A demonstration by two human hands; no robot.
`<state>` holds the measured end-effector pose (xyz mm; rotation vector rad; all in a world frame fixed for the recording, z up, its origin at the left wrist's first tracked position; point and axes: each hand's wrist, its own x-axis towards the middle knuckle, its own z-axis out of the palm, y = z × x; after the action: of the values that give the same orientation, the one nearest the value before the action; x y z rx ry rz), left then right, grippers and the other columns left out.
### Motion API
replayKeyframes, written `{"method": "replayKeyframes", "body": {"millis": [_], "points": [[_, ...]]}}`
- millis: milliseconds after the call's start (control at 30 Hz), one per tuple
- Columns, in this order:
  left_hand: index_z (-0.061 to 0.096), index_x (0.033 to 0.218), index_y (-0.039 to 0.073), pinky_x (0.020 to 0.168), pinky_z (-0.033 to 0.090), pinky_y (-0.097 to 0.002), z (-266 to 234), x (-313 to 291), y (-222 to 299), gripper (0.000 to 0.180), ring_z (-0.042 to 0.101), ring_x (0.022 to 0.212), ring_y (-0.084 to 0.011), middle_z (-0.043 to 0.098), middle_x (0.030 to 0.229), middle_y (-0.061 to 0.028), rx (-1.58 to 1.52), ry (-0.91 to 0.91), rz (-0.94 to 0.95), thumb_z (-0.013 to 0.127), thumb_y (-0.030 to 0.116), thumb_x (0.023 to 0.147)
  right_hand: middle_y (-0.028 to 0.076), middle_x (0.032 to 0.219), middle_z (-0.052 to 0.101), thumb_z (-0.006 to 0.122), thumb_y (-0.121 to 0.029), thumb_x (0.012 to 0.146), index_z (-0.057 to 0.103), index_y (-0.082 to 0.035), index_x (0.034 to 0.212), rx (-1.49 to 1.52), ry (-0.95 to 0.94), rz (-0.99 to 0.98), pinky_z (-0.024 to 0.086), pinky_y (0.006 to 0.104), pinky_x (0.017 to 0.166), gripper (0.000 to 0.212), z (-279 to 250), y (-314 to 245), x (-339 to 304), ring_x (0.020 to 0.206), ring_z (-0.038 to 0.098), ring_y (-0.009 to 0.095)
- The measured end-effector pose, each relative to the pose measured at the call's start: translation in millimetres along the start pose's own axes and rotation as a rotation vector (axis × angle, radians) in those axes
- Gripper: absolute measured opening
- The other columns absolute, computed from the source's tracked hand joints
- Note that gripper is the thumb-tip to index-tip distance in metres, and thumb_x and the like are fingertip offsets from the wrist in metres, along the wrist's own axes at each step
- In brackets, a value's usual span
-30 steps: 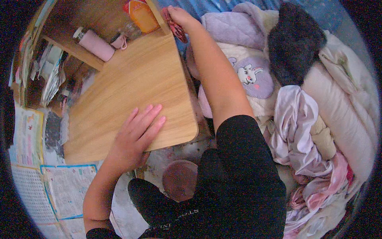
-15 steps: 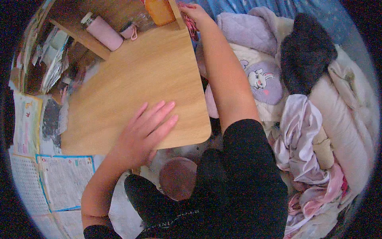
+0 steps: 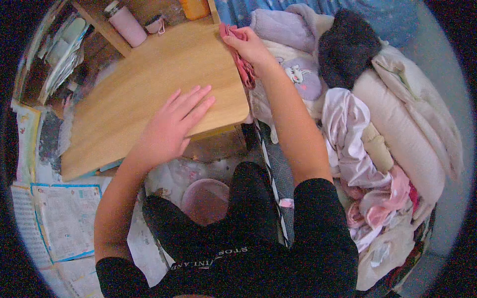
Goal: The person wipes the top and sides of a wooden desk with a pink cloth. They then dip the cloth into a pink basin of water, wring it out, and continue wiping the drawers and front of the desk.
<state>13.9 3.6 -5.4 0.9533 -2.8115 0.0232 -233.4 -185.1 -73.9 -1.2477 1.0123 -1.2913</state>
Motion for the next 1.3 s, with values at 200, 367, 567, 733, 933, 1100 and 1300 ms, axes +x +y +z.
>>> {"method": "replayKeyframes", "body": {"millis": [200,367,567,733,933,1100,1300], "points": [[0.038,0.161,0.010,0.127,0.031,-0.0550,11.2,-8.1,-6.0,0.093,0.036,0.155,-0.0349,0.036,0.169,-0.0127,0.029,0.079,0.042,0.069,-0.005,0.074,0.010,0.117,0.068,0.078,-0.023,0.096,0.057,-0.001,0.126,-0.005,0.035,0.060,0.054,0.0327,0.091,0.043,0.8,-20.2,-95.4,0.103,0.065,0.016],[0.040,0.160,0.011,0.127,0.032,-0.0513,18.0,-9.9,-7.1,0.090,0.036,0.155,-0.0338,0.038,0.168,-0.0115,0.141,0.172,0.073,0.069,-0.002,0.076,0.004,0.108,0.068,0.076,-0.027,0.099,0.062,-0.006,0.123,-0.199,0.102,0.037,0.052,0.0281,0.085,0.035,1.5,-41.3,-173.2,0.096,0.062,0.011],[0.043,0.158,0.008,0.123,0.036,-0.0478,15.8,-19.4,-7.8,0.082,0.042,0.150,-0.0335,0.046,0.162,-0.0109,0.215,0.310,0.054,0.072,0.009,0.081,0.008,0.106,0.073,0.074,-0.020,0.100,0.065,-0.001,0.123,-0.578,0.170,-0.181,0.054,0.0310,0.085,0.032,7.1,-77.2,-242.5,0.096,0.067,0.013],[0.048,0.153,0.007,0.119,0.041,-0.0476,0.7,-40.7,-0.3,0.072,0.051,0.140,-0.0362,0.055,0.152,-0.0123,0.108,0.446,-0.004,0.074,0.022,0.088,0.022,0.116,0.074,0.072,-0.020,0.096,0.067,-0.006,0.125,-1.009,0.310,-0.632,0.058,0.0453,0.089,0.033,55.2,-105.5,-206.1,0.103,0.072,0.041],[0.062,0.137,0.006,0.117,0.041,-0.0504,4.6,-159.2,-31.7,0.045,0.052,0.138,-0.0393,0.060,0.144,-0.0151,0.277,0.663,-0.454,0.065,0.020,0.094,0.017,0.104,0.074,0.065,-0.025,0.095,0.071,-0.005,0.113,-1.457,0.262,-0.747,0.052,0.0501,0.095,0.028,134.5,-49.7,-187.6,0.106,0.068,0.038],[0.061,0.141,0.005,0.119,0.036,-0.0531,9.6,-235.2,-72.6,0.045,0.050,0.139,-0.0416,0.059,0.146,-0.0175,0.448,0.789,-0.604,0.056,0.017,0.098,0.017,0.115,0.071,0.058,-0.035,0.097,0.075,-0.005,0.109,-1.183,-0.028,-0.882,0.051,0.0502,0.099,0.037,260.2,-41.8,-200.8,0.112,0.064,0.035],[0.054,0.150,0.004,0.122,0.032,-0.0544,11.4,-308.2,-103.9,0.053,0.044,0.145,-0.0428,0.052,0.154,-0.0201,0.526,0.784,-0.695,0.054,0.019,0.099,0.020,0.146,0.058,0.057,-0.045,0.099,0.072,-0.025,0.135,-1.214,0.025,-0.647,0.044,0.0515,0.115,0.044,189.1,-37.9,-195.9,0.137,0.052,0.042]]}}
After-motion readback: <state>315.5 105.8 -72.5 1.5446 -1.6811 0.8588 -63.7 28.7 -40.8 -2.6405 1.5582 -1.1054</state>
